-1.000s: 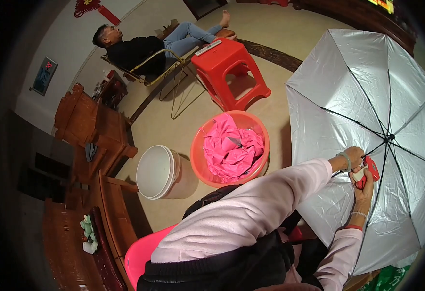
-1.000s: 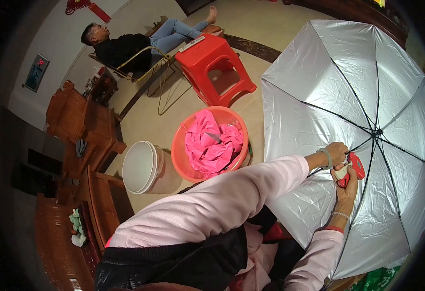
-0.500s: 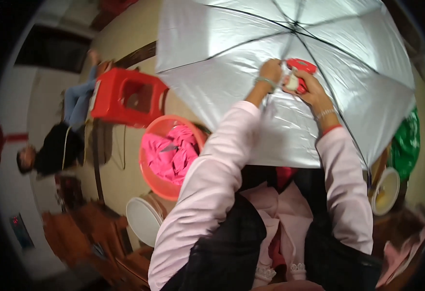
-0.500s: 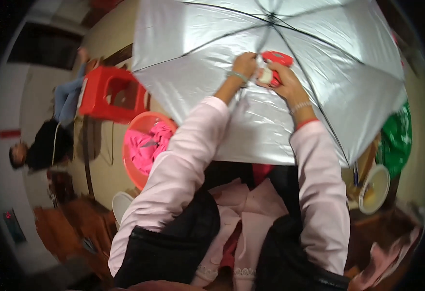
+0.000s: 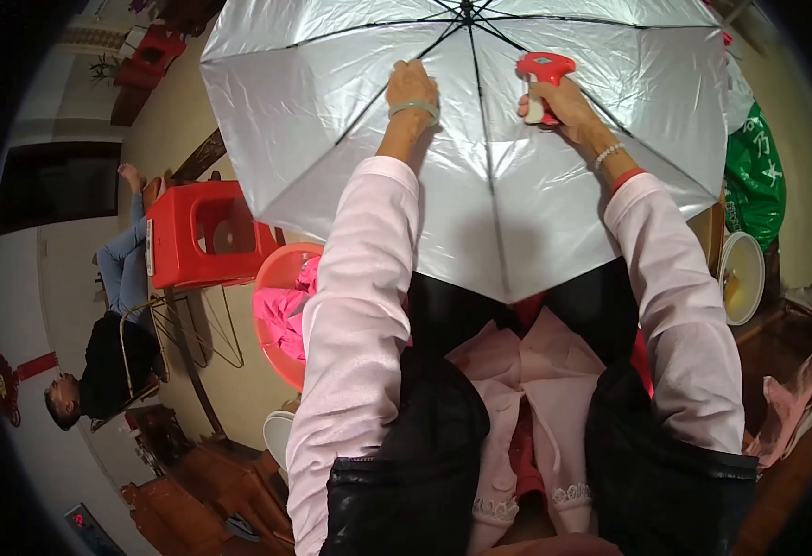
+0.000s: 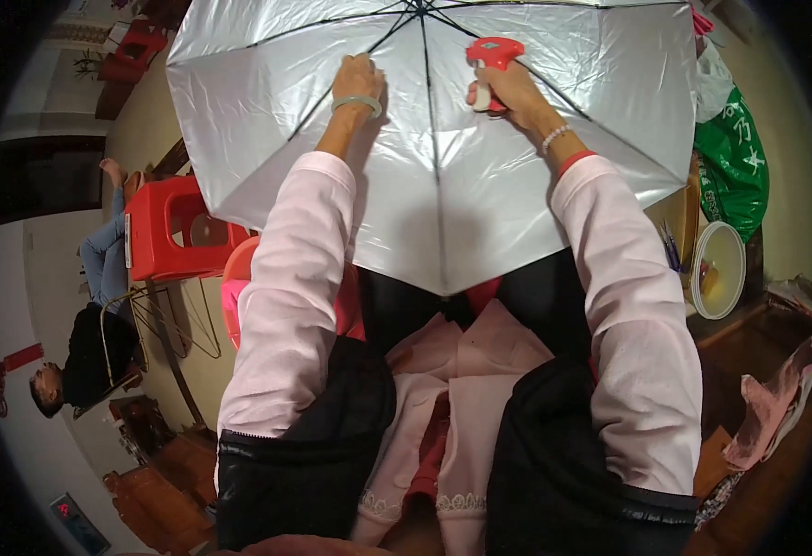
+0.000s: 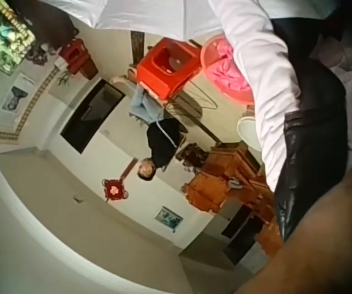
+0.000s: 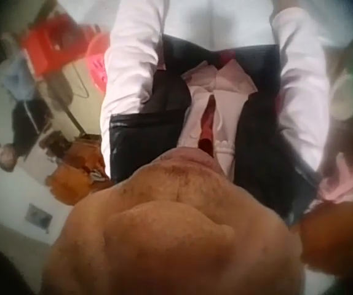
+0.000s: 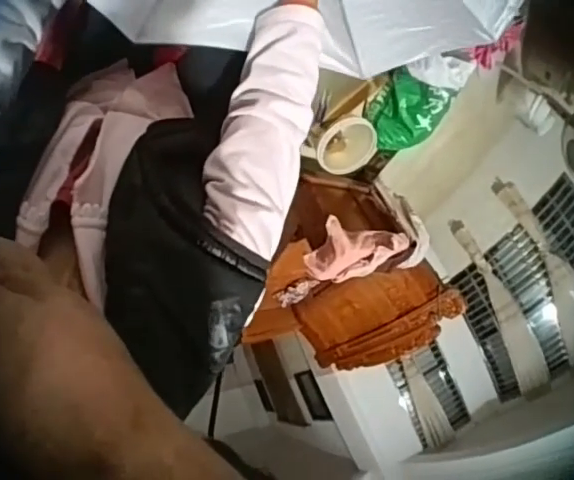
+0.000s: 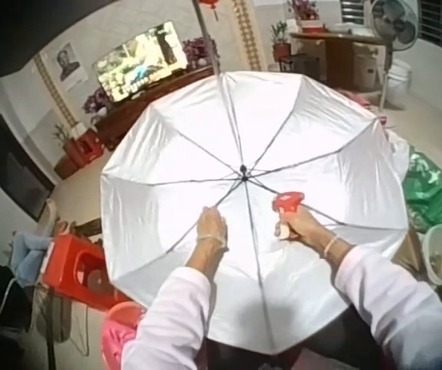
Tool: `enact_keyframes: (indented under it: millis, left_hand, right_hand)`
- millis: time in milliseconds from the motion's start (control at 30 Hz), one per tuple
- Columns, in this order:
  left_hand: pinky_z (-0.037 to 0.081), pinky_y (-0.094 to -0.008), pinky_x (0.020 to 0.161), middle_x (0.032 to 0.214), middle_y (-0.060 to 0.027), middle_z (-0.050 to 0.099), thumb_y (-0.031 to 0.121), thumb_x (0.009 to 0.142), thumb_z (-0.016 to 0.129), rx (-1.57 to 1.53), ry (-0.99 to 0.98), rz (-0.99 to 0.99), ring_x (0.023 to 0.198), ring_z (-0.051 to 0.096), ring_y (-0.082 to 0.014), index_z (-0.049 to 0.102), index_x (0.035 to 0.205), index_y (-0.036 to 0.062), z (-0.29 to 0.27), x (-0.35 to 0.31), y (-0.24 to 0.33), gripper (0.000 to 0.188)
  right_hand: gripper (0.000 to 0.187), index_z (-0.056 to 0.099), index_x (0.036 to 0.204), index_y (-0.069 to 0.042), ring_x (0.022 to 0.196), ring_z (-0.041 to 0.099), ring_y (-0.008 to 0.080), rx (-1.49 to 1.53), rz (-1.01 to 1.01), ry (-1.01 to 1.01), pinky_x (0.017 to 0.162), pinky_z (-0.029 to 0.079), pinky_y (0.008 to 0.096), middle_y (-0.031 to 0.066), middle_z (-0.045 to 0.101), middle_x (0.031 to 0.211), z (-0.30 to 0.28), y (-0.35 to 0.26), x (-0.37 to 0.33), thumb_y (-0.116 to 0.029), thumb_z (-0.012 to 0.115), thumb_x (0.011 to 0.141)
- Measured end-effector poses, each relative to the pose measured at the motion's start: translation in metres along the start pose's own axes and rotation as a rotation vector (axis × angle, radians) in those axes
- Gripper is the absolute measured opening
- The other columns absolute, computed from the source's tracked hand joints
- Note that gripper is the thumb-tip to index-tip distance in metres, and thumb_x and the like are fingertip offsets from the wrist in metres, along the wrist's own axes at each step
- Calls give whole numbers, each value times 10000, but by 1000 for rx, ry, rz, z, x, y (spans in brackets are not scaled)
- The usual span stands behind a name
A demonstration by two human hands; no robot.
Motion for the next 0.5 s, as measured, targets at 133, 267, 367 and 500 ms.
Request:
enact_keyframes:
  millis: [133,267,367,500]
  left_hand:
    - [468,-296,636,746,-158,630,234,709,594,-464,-409,-68,686,605,-244,614,829,-24,51,-24,25,286]
    - [470,-277,562,670,-115,626,220,702,606,-738,-336,-177,580,600,-168,619,895,-27,57,-40,20,314]
    - [463,-329,614,684,-140,614,201,687,584,-757,-324,-222,631,596,-242,629,837,-3,59,-42,24,258]
    - [462,-363,650,708,-161,614,188,689,563,-745,-248,-221,672,598,-291,638,814,16,62,-43,16,226]
  right_hand:
    - [247,466,984,40,596,596,196,71,-39,-53,536,504,300,118,575,744,30,14,0,-73,518,771]
    - [244,453,1011,3,602,601,192,88,45,-45,525,514,309,111,577,733,48,32,3,-102,510,798]
    - [240,448,1005,9,601,601,197,103,70,-34,520,515,315,115,574,729,52,35,6,-101,509,800]
    - [236,443,995,16,603,603,206,105,102,-80,522,519,324,119,569,727,64,38,7,-103,512,804]
Point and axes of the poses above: each hand's wrist, its own x-axis towards the middle knuckle, its own z-axis out of the palm, y = z × x, the point moved 9 cm from there along x, towards the middle knuckle
